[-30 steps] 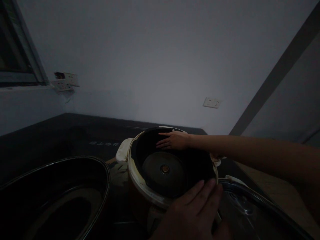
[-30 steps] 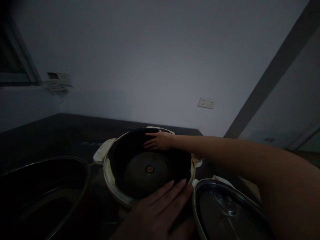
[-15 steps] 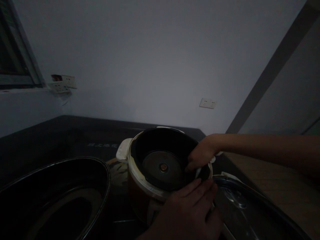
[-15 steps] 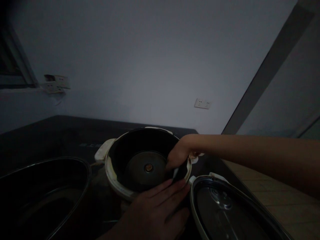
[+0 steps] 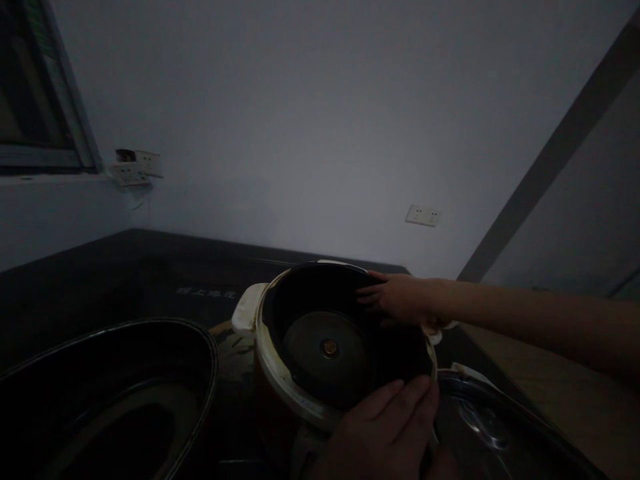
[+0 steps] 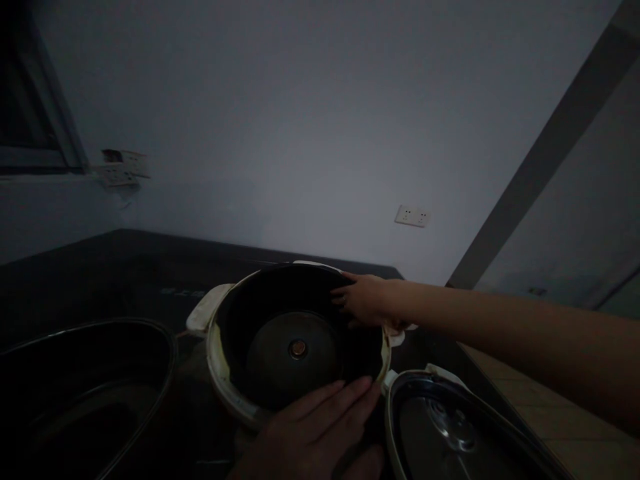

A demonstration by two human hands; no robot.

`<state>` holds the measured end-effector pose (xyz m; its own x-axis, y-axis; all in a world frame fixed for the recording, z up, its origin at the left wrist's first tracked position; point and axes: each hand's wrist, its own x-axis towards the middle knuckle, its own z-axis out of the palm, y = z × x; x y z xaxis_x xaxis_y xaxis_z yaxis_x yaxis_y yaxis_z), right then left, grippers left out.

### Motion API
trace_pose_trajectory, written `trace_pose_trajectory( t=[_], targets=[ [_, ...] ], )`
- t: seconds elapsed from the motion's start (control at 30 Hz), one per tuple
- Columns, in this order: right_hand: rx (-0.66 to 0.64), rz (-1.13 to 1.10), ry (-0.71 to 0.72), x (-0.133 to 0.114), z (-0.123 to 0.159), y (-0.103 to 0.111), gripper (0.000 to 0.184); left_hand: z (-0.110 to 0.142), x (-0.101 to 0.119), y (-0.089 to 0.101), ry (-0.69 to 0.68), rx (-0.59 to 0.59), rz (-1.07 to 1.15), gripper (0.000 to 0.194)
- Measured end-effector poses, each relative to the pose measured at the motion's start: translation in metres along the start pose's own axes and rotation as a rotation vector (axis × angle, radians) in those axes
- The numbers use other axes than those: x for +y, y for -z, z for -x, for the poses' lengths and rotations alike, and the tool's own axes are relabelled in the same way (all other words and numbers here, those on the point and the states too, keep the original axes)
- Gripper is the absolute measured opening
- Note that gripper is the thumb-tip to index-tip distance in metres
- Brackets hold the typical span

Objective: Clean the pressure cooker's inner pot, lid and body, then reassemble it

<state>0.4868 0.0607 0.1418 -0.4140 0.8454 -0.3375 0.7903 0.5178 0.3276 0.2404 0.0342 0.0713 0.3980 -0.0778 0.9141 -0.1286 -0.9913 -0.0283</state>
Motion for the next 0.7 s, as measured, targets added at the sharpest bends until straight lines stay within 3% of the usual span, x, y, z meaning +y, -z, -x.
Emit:
trace_pose_trajectory(
  t=[0.1, 0.2, 0.3, 0.4, 0.53, 0.7],
  targets=[
    [0.026, 0.144, 0.194, 0.026, -0.034, 0.010, 0.041, 0.000, -0.003, 0.001, -0.040, -0.052, 0.002, 0.032],
    [0.136, 0.230, 0.400, 0.042, -0.070, 0.030, 0.043, 0.001, -0.004, -0.002, -0.043, 0.016, -0.001, 0.031],
    [0.227, 0.264, 0.583, 0.047, -0.100, 0.048, 0.049, 0.006, -0.005, -0.009, -0.064, 0.033, -0.045, 0.030],
    [0.220, 0.257, 0.699, 0.046, -0.119, 0.058, 0.053, 0.012, -0.008, -0.015, -0.139, -0.001, -0.129, 0.028],
    [0.235, 0.226, 0.682, 0.047, -0.119, 0.049, 0.051, 0.014, -0.012, -0.019, -0.197, 0.039, -0.195, 0.026],
    [0.245, 0.113, 0.416, 0.045, -0.076, 0.023, 0.050, 0.010, -0.008, -0.014, -0.153, 0.031, -0.137, 0.028]
  ],
)
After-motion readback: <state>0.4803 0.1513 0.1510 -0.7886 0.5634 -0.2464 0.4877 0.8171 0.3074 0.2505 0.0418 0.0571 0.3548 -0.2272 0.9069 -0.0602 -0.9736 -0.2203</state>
